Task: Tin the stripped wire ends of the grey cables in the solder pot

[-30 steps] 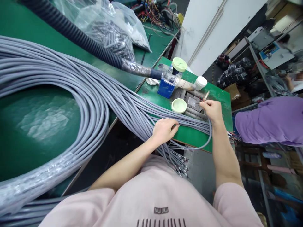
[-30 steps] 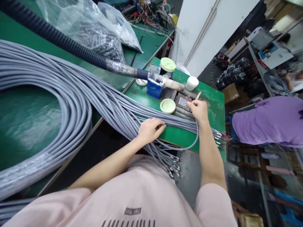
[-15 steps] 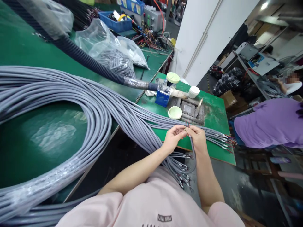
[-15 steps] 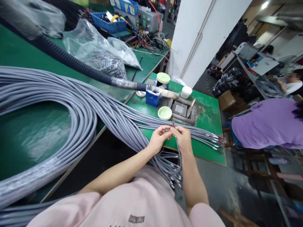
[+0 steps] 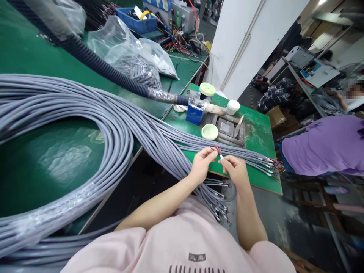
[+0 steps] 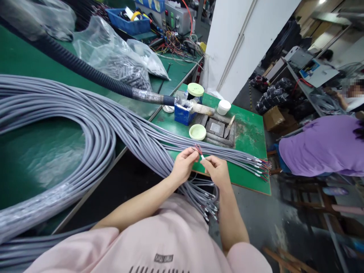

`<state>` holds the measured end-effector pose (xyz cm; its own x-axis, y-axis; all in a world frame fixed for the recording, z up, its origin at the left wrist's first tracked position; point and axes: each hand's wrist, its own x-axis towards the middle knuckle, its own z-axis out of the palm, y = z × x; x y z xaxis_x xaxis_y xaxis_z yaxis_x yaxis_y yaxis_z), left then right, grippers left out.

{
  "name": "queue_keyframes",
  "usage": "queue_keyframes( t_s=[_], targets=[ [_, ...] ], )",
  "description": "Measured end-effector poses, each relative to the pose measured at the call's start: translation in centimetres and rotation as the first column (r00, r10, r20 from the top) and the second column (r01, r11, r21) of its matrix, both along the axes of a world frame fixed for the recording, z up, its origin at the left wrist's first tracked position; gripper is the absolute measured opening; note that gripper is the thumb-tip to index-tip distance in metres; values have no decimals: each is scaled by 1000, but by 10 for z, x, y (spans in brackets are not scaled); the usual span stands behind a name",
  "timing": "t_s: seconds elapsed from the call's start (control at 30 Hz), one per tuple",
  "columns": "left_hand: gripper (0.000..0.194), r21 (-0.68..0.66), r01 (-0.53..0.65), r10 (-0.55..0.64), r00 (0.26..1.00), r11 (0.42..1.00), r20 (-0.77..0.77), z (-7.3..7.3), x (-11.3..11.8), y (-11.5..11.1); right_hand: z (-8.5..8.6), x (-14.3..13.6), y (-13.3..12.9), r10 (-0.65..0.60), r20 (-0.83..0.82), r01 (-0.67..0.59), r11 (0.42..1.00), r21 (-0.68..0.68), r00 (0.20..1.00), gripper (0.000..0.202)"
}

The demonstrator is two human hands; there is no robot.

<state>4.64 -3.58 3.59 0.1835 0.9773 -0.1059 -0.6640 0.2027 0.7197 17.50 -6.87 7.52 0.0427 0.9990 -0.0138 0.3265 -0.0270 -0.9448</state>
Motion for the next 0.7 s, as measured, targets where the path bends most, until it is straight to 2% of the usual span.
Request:
queue_keyframes(
  t_s=[0.07,0.17,0.23,0.33,0.4,0.5,0.57,0.63,0.7],
  targets=[
    [19,-85,127,-114,984,988,137,4,-4,0,-1,0,-11,46,60,-47,999,11,997,24],
    [22,-154,361,-289,889,920,354,8,-3,-4,-5,-2,-21,68,55,-71,996,59,996,26],
    [25,-147,380,-303,875,913,377,8,-1,-9,-8,-3,-23,47,32,-50,996,73,998,27],
    [34,-66,361,-332,905,930,266,4,2,-15,-10,-3,-24,10,22,-12,998,58,1000,30],
    [37,-23,362,-353,920,932,169,0,1,-18,-7,-2,-25,1,83,-6,998,62,997,32],
    [32,7,270,-270,962,963,41,-3,-4,-19,5,0,-24,-89,270,33,978,206,959,30],
    [29,47,225,-223,974,973,-47,-2,-6,-19,16,0,-21,-189,364,59,938,340,912,22],
    [29,97,238,-225,966,966,-125,-1,-8,-19,27,-1,-15,-229,441,29,909,416,868,12],
    [30,135,256,-230,956,957,-180,1,-7,-21,34,-5,-9,-206,519,-50,898,437,830,13]
  ],
)
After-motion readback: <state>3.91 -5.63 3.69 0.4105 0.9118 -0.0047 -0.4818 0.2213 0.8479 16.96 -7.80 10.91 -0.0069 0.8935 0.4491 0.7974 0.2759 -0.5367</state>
